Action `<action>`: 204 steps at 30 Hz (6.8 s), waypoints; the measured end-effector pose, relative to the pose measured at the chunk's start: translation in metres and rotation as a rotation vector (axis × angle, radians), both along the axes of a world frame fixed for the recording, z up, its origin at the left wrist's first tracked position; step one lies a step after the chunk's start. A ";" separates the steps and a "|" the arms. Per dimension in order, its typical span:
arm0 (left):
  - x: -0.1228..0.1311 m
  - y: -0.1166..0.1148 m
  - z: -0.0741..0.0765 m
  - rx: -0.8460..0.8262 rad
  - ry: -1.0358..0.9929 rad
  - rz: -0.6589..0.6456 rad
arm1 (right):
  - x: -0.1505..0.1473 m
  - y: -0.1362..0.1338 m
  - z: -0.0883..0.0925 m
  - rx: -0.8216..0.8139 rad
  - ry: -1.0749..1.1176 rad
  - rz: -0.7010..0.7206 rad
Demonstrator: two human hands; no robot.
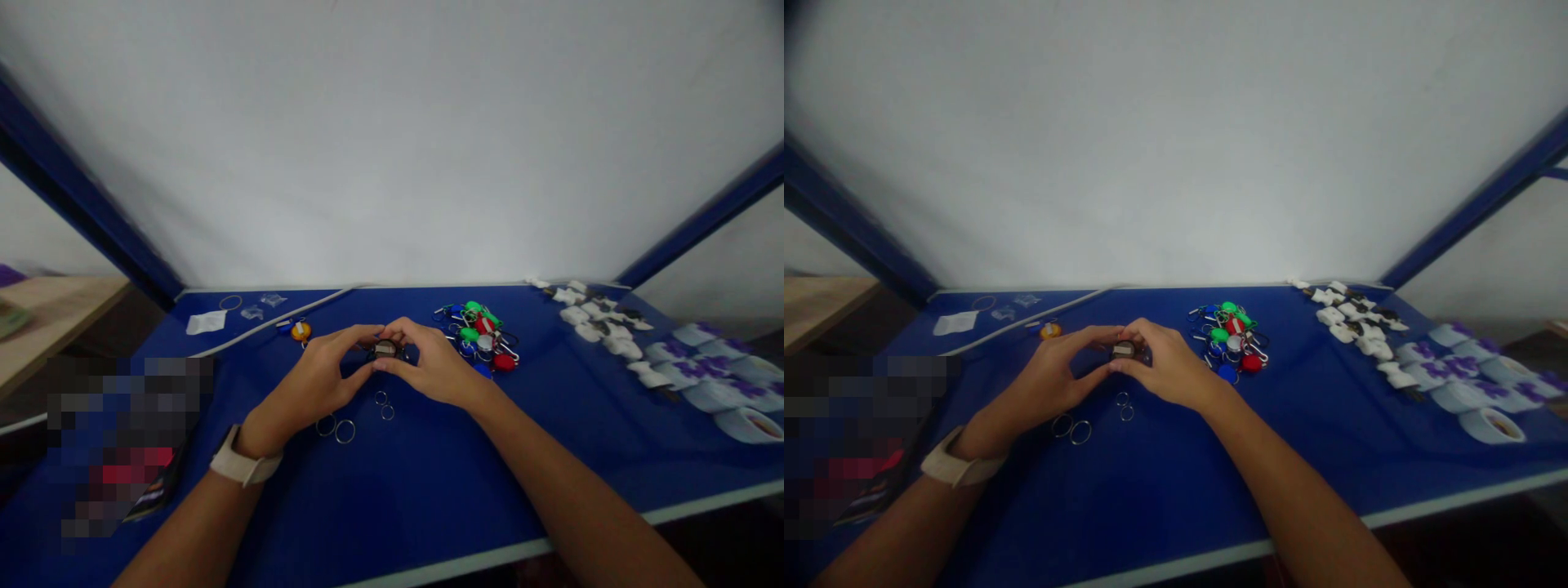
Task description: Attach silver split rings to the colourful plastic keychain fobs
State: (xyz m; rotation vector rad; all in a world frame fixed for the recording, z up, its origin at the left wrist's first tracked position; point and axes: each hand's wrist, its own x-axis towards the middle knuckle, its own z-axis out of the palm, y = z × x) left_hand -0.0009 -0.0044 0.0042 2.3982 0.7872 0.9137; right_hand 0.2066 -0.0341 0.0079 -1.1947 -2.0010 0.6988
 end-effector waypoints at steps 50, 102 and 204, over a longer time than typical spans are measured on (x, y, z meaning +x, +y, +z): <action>0.004 -0.003 0.010 -0.391 -0.464 0.067 | -0.004 0.000 -0.009 0.307 0.020 -0.047; 0.008 0.000 0.003 -0.488 -0.455 0.080 | -0.016 -0.005 -0.010 0.411 -0.248 -0.224; -0.005 0.006 -0.003 -0.345 0.130 0.011 | 0.009 0.003 0.001 0.036 -0.587 -0.050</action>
